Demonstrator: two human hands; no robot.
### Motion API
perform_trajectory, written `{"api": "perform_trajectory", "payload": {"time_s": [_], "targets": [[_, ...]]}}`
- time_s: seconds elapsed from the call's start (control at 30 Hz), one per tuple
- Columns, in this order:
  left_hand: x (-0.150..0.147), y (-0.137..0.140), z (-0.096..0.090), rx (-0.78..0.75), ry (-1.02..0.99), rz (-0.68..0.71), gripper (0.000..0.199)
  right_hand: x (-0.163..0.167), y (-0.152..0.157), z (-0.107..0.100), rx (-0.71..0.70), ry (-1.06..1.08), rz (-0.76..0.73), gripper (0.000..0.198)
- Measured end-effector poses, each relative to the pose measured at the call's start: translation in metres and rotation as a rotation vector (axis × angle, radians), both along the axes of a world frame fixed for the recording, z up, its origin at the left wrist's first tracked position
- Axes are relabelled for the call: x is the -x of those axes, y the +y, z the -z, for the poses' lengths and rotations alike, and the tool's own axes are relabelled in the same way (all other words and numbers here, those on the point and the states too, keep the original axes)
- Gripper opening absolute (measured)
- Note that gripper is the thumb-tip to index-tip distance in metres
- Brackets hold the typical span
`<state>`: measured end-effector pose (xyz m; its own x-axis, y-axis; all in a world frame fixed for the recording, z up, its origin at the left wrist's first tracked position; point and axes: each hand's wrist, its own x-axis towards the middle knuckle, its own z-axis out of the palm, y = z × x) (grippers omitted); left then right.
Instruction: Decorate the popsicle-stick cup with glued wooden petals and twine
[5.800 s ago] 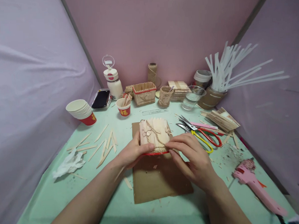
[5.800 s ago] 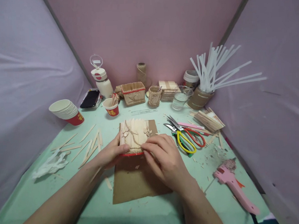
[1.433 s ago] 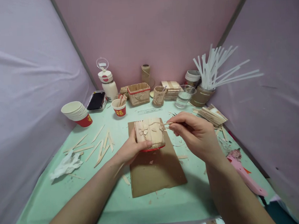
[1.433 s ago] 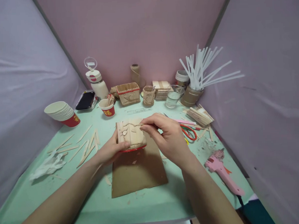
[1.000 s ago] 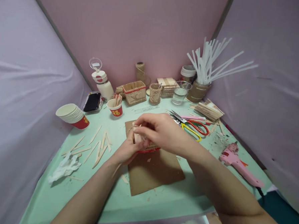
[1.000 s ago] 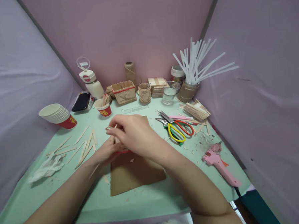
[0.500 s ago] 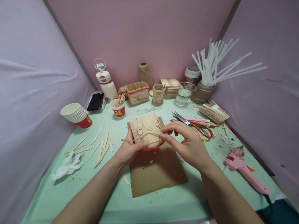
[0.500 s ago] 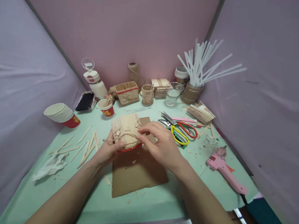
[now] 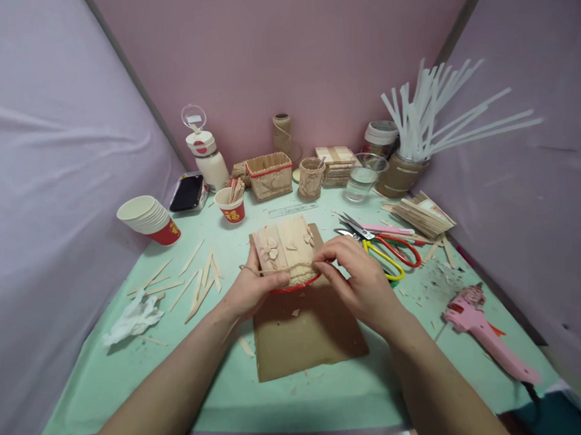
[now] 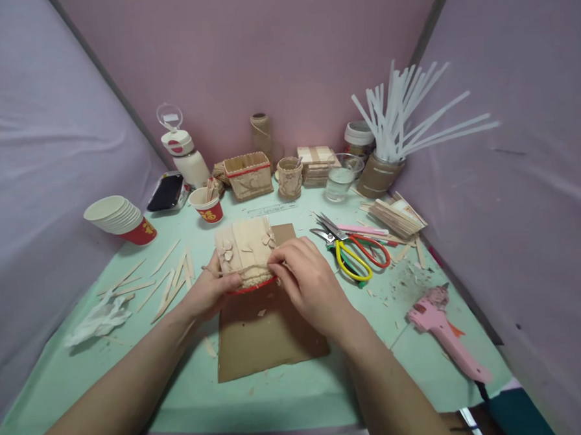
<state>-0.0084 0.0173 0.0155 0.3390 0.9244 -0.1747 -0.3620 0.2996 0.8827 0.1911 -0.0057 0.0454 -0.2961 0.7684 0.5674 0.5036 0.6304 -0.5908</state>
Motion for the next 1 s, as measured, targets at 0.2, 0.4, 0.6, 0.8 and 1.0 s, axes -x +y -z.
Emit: {"api": "perform_trajectory", "payload": {"time_s": [0.2,0.4,0.6,0.8,1.0], "targets": [[0.002,0.0,0.003,-0.008,-0.046,0.02,0.119,-0.002,0.002,0.007,-0.084,-0.029,-0.011,0.013],[0.003,0.001,0.005,-0.008,-0.069,0.062,0.114,-0.007,0.003,0.007,-0.121,0.006,-0.033,0.019],[0.004,0.002,0.006,0.01,-0.098,0.1,0.107,-0.01,0.003,0.006,-0.168,0.016,-0.056,0.021],[0.006,0.002,0.008,0.07,-0.112,0.154,0.101,-0.015,-0.001,0.005,-0.239,-0.104,-0.091,0.022],[0.007,0.003,0.009,0.084,-0.133,0.203,0.097,-0.012,-0.005,-0.002,-0.283,-0.189,-0.065,0.017]]}}
